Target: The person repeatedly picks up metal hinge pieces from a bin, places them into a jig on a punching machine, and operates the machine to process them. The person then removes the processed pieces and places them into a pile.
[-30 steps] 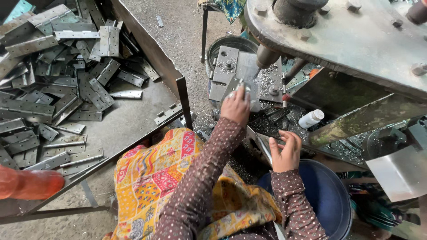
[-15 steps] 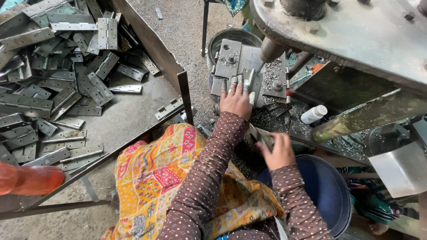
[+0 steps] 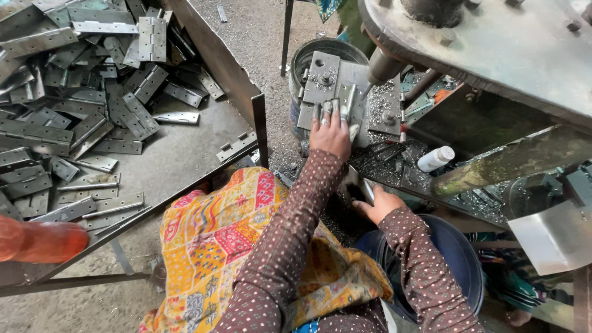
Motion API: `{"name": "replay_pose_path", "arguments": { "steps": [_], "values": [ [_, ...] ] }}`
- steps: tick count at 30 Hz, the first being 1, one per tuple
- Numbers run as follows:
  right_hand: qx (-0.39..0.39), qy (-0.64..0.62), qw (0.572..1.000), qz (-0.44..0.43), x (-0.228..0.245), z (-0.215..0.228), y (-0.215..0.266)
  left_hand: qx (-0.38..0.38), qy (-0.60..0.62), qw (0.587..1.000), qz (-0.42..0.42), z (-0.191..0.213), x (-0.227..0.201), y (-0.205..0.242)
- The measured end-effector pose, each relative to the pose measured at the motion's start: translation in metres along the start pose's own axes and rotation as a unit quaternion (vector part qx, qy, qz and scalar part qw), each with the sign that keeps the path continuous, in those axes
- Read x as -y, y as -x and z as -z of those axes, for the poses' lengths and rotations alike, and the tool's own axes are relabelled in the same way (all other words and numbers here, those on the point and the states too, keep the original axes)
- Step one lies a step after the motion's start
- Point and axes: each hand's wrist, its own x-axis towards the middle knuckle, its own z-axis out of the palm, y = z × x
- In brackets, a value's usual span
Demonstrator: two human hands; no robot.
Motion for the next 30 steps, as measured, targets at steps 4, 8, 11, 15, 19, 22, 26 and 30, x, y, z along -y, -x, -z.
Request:
{"name": "replay_pose_path", "arguments": {
  "steps": [4,8,11,15,19,22,26,30],
  "values": [
    [-0.011,-0.050,0.998,-0.032,0.001,-0.037,0.011,0.033,0.022,0.999,0.011,-0.003,-0.003,-0.020],
    [-0.028,-0.042,0.997,-0.065,0.003,-0.092,0.019,0.031,0.040,0.999,0.002,0.005,0.001,-0.005],
    [-0.043,-0.071,0.996,-0.036,-0.002,-0.085,0.023,0.010,0.009,1.000,-0.024,0.009,0.000,0.019],
    [-0.010,-0.033,0.999,-0.026,-0.005,-0.018,0.001,0.091,0.049,0.995,0.001,0.011,0.000,0.002],
    [-0.024,-0.035,0.999,0.008,-0.010,-0.011,-0.001,0.088,0.043,0.995,-0.003,0.003,-0.006,-0.020],
    [-0.062,-0.070,0.996,0.001,-0.006,-0.057,0.013,0.090,0.041,0.995,-0.004,0.002,-0.008,-0.030],
    [-0.066,-0.028,0.997,-0.036,0.000,-0.097,0.019,0.097,0.048,0.994,-0.022,0.005,-0.009,-0.016],
    [0.030,-0.113,0.991,-0.057,-0.004,-0.050,0.009,0.122,0.018,0.992,-0.037,0.009,-0.006,-0.015]
  ]
}}
